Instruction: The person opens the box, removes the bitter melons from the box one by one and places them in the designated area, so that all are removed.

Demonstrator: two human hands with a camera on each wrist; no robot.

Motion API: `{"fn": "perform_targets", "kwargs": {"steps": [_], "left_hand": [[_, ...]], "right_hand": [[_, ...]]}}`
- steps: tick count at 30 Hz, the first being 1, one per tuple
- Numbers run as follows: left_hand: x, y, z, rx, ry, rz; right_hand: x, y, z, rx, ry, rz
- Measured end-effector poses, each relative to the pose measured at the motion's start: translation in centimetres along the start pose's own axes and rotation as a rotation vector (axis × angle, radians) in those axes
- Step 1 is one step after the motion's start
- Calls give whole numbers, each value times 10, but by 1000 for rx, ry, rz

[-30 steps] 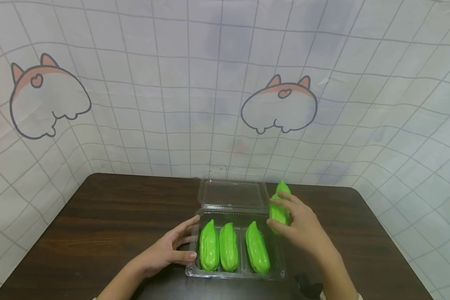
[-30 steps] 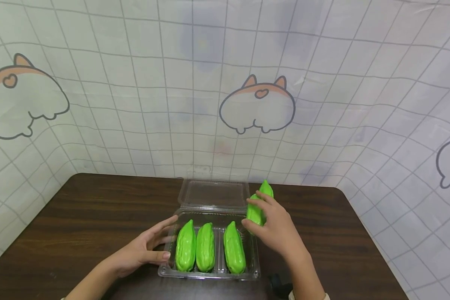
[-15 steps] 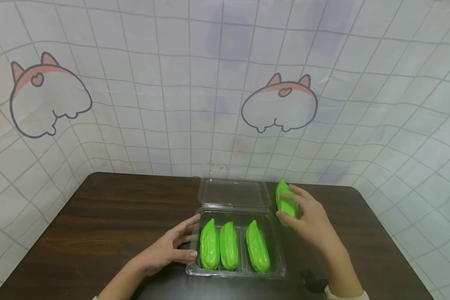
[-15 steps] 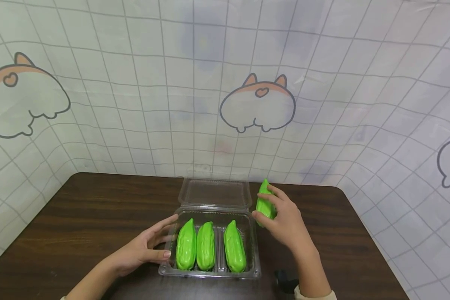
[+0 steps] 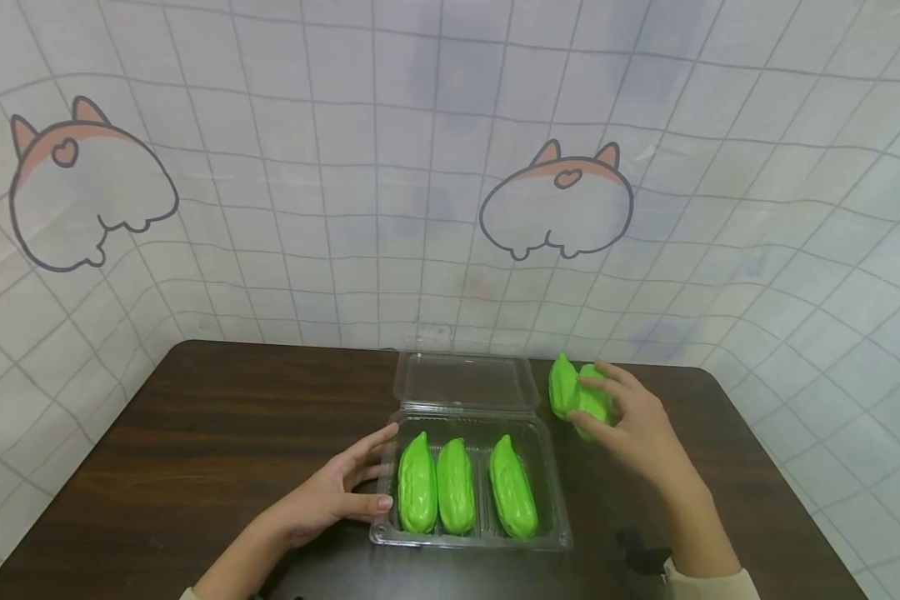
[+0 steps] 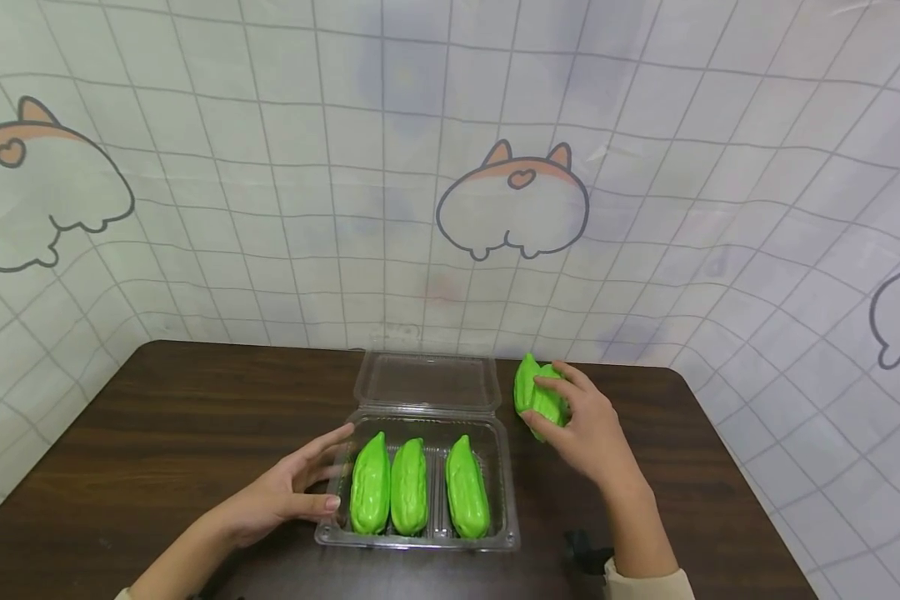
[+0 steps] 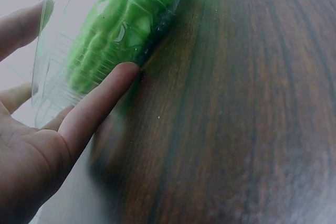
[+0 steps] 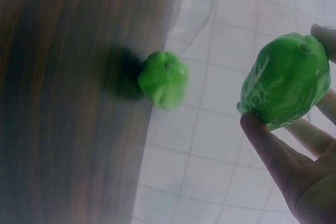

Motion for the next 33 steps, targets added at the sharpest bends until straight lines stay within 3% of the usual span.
{"fn": "perform_targets", "kwargs": {"steps": [5,33], "left_hand": [[-1,1,-3,2,8,9],[0,-1,1,-2,9,11]], "right_hand": [[7,-1,-8,-23,4,21],[37,8,-50,75,99,118]]}}
Point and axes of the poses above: each hand's wrist, its own x-axis towards the middle knuckle, its own y-axis out of the palm, z = x × y, the point moved 7 cm from there along x, towards the middle knuckle, and after that the axes turned 3 degrees about y, right-handed, at the moved point
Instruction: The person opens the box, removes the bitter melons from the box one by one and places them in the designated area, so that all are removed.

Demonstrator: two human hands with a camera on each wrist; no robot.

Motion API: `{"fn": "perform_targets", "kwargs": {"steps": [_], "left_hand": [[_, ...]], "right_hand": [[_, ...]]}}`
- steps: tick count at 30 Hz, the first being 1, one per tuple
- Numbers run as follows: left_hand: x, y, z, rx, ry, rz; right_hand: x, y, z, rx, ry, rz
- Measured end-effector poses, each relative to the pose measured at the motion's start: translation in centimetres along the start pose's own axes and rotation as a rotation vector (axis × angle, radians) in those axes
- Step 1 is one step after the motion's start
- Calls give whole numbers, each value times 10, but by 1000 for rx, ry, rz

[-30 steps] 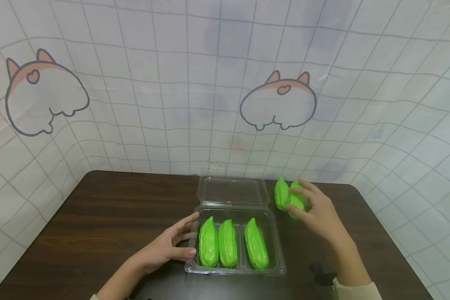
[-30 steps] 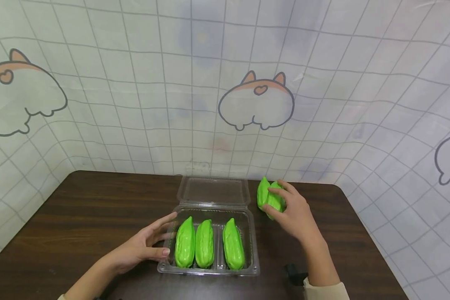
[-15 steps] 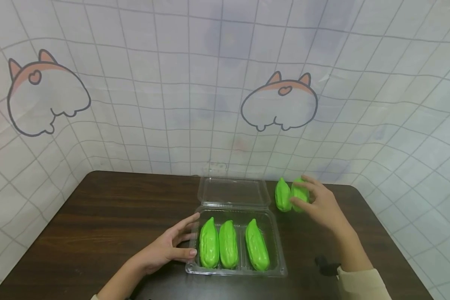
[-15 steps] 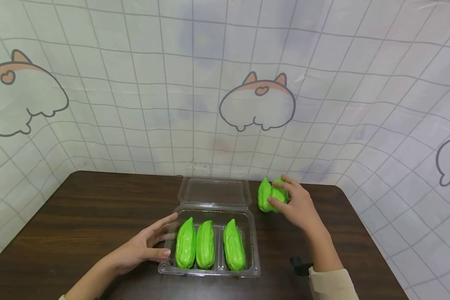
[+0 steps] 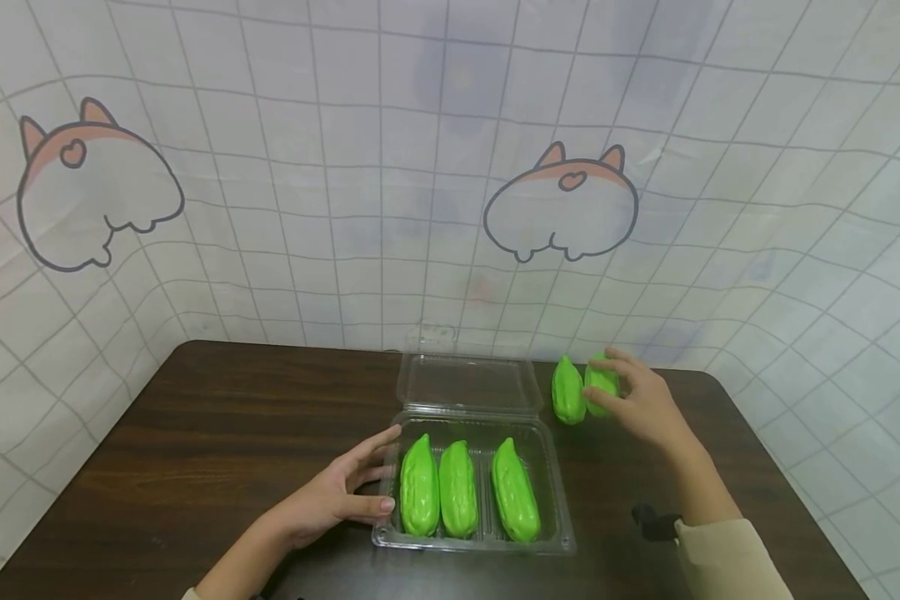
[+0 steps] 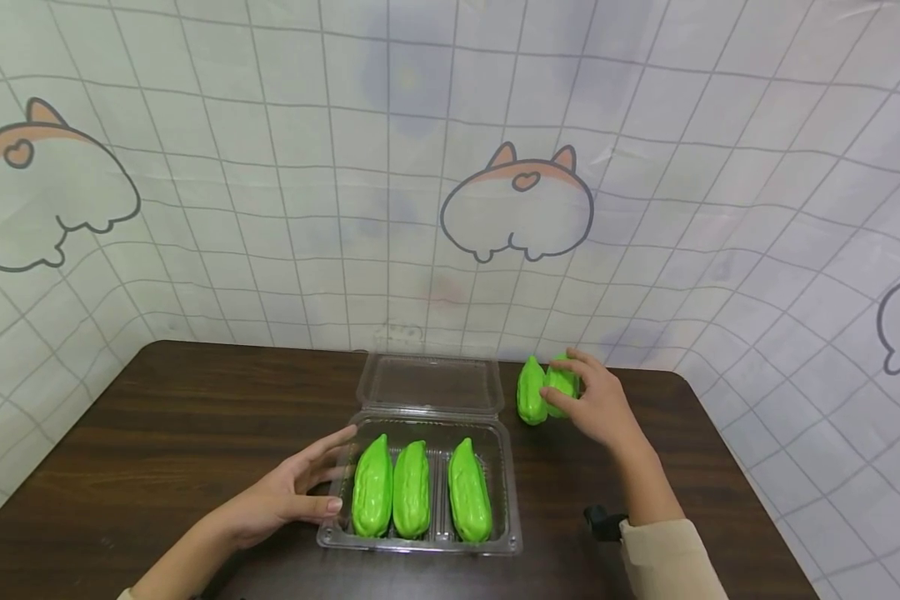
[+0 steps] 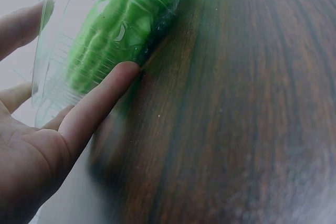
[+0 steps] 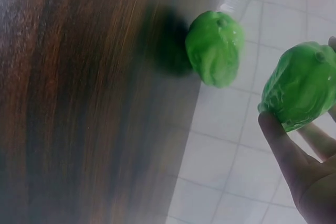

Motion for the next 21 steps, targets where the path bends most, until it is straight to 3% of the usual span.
{"fn": "perform_targets", "kwargs": {"steps": [21], "left_hand": [[1,0,1,-6,-4,-1]], "right_hand": [[18,5,-28,-29,33,28]]}}
Point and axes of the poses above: each hand's wrist, its own x-axis towards the middle knuckle, its own y-axis out of the palm, z = x × y, the point moved 7 cm from there along x, towards the middle knuckle, and after that the axes turned 3 degrees about y, right-handed, at the moved point
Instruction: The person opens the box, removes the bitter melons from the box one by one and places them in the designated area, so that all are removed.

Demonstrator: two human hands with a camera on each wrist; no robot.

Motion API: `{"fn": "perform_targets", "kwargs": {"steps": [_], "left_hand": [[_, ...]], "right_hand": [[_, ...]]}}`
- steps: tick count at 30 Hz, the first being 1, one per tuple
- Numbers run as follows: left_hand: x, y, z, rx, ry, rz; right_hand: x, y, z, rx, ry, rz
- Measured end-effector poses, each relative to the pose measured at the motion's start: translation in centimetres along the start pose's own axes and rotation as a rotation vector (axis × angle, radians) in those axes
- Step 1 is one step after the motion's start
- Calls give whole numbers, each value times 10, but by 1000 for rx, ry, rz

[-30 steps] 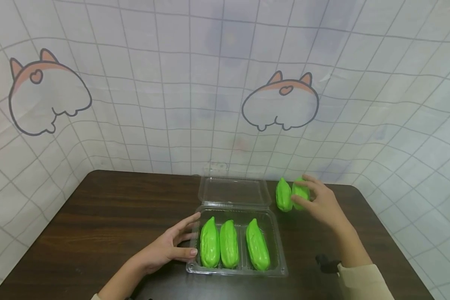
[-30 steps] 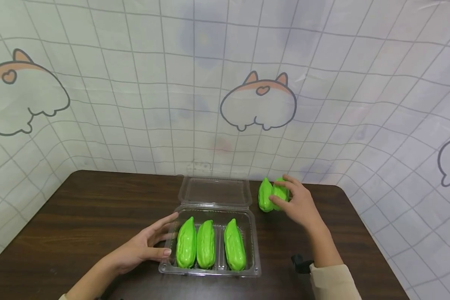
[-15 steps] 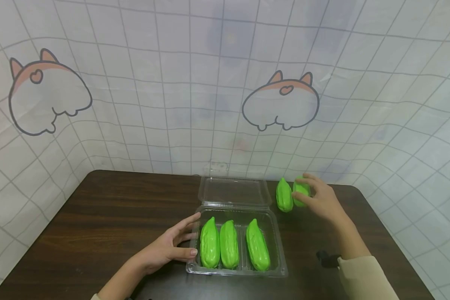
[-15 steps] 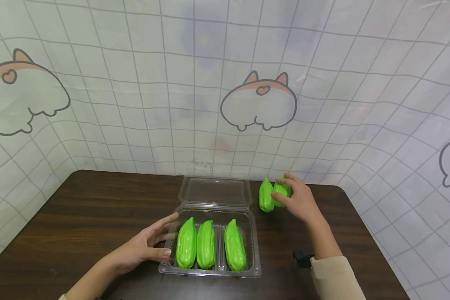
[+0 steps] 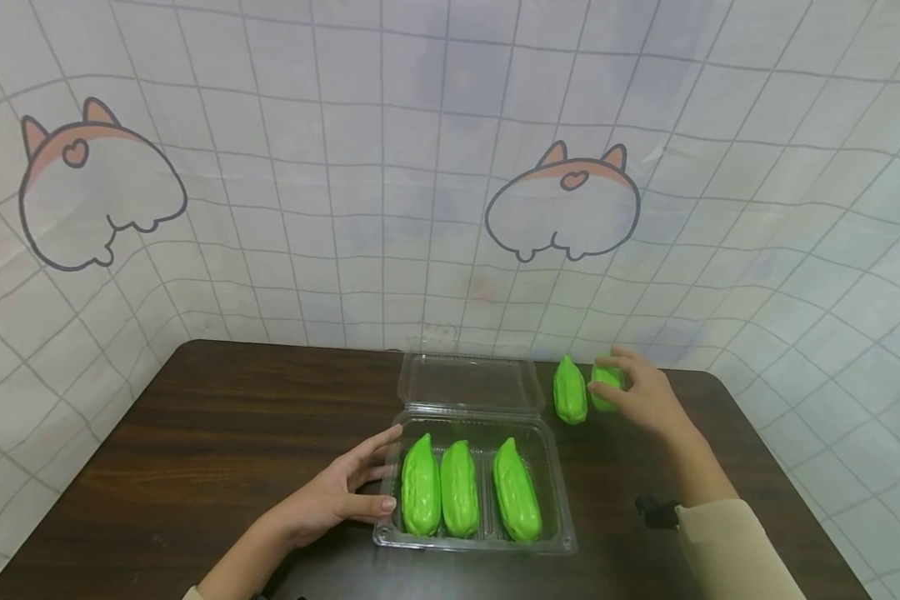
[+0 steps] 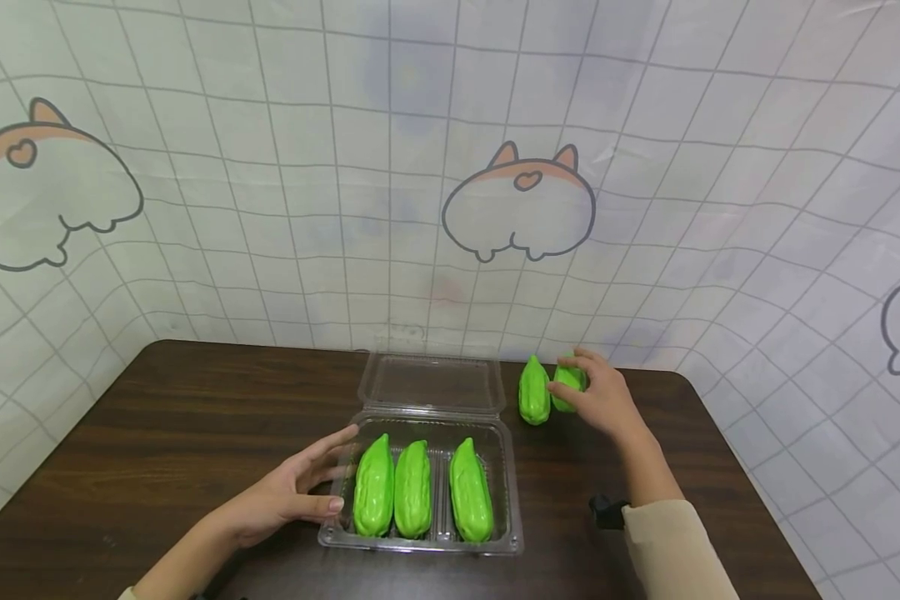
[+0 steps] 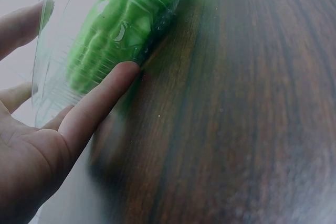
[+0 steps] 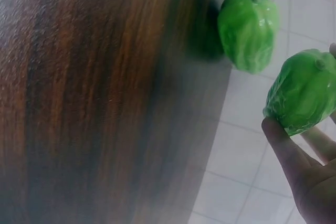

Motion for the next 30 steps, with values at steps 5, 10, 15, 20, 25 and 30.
{"fn": "perform_targets", "kwargs": {"steps": [5,10,15,20,25,30], "left_hand": [[0,1,0,1,0,-2],[-1,0,0,4,-1,-5],[-1,0,-1,8,3,-5],[-1,0,-1,10,5,-2],[-1,0,-2,10,1,-6],[-1,0,-2,9,-2,-17]], "right_hand": [[1,2,-8,-27,3,8],[1,4,-14,-47,6,28],[4,7,-19,-43,14,47],[8,13,-25,-32,18,59],[12,17,-30,-25,29,62],[16,23,-34,-43,40,72]]}}
Point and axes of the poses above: each hand's wrist, its own x-axis towards the middle knuckle, its own y-axis out of the palm, z = x × y, the point moved 7 cm from there along x, towards the middle knuckle, and after that the axes turned 3 degrees about y, right-handed, at the moved point
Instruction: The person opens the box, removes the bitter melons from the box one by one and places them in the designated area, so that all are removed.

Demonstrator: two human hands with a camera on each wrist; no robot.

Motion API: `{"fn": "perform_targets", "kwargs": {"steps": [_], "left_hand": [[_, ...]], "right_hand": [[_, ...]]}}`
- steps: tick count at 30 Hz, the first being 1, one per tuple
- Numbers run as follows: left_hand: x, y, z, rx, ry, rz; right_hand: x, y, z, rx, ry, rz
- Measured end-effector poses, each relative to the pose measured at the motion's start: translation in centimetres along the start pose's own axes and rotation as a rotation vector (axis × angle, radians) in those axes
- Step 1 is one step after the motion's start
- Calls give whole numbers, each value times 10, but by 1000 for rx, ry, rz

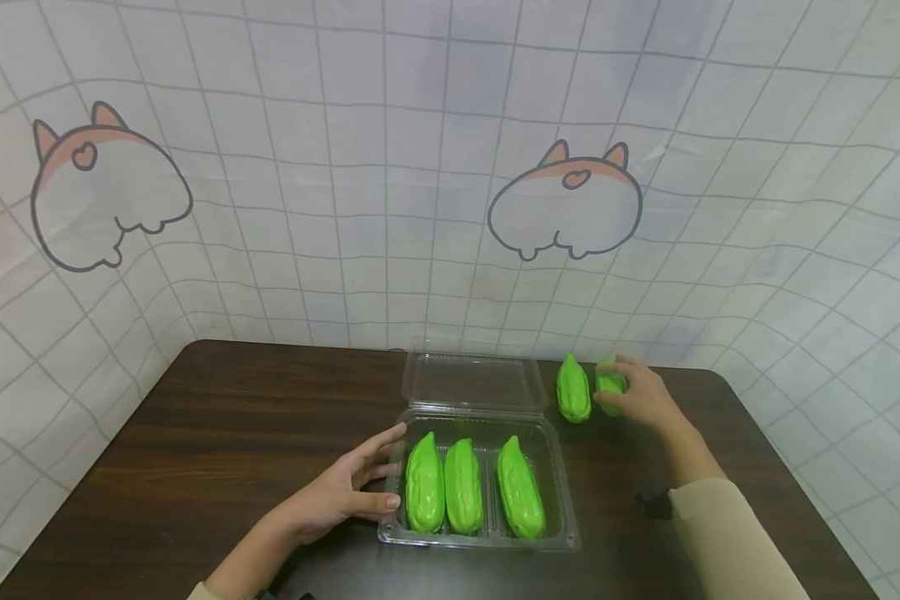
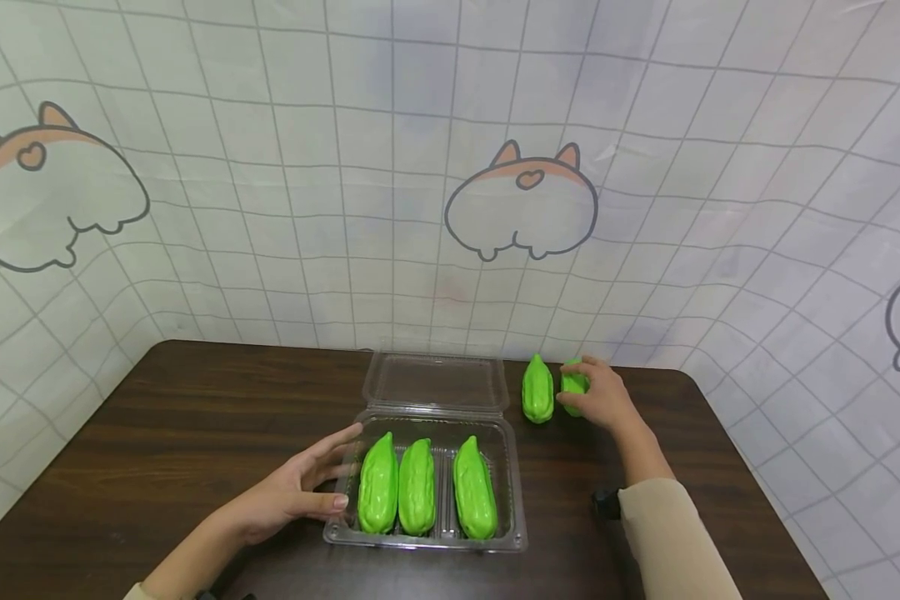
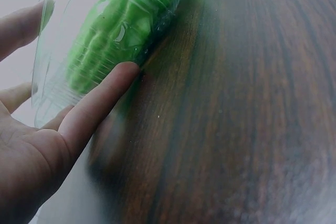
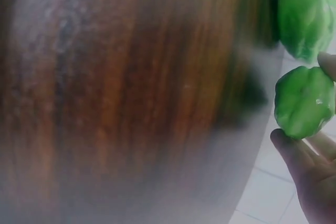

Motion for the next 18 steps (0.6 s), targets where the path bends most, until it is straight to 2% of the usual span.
{"fn": "perform_targets", "kwargs": {"steps": [7,18], "left_hand": [[0,0,1,0,1,6],[1,-1,2,4,-2,8]], "right_hand": [[0,8,-6,-11,12,18],[-4,5,-2,-16,2,16]]}}
Point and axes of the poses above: each hand's wrist, its own x-axis towards the middle knuckle, its own y-axis out of the palm, z = x × y, the point moved 7 cm from there along x, towards the middle knuckle, and after that the axes turned 3 degrees about y, right-handed, at the moved point
